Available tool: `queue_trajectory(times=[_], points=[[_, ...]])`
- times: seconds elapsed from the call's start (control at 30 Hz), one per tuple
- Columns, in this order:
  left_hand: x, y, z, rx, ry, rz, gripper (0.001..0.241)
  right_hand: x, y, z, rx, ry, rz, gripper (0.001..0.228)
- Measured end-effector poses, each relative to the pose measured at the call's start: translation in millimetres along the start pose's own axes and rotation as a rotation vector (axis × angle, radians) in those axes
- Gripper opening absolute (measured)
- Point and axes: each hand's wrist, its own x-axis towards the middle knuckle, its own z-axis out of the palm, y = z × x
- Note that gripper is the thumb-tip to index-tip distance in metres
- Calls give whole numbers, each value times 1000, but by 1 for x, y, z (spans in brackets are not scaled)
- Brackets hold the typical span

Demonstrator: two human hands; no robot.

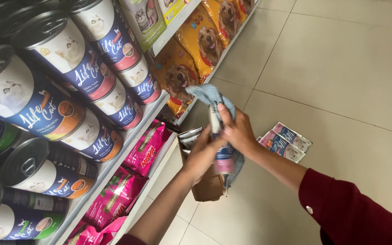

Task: Wiping down cat food pouches with a cloth and organizing them into a display box on a store shelf.

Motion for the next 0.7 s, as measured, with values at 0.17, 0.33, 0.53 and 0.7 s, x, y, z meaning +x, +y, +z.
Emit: queue_trajectory(times=[0.17,0.33,0.53,0.7], points=[[-12,10,19,43,9,-25,37,23,13,-19,217,115,523,35],[15,7,10,-225,181,-181,48,25,-18,-43,802,112,1001,35],[41,-6,15,227,500,-2,58,7,8,-27,885,-234,1015,66],[72,-12,-15,343,658,273,69,-12,-34,-33,599,-512,976,51]])
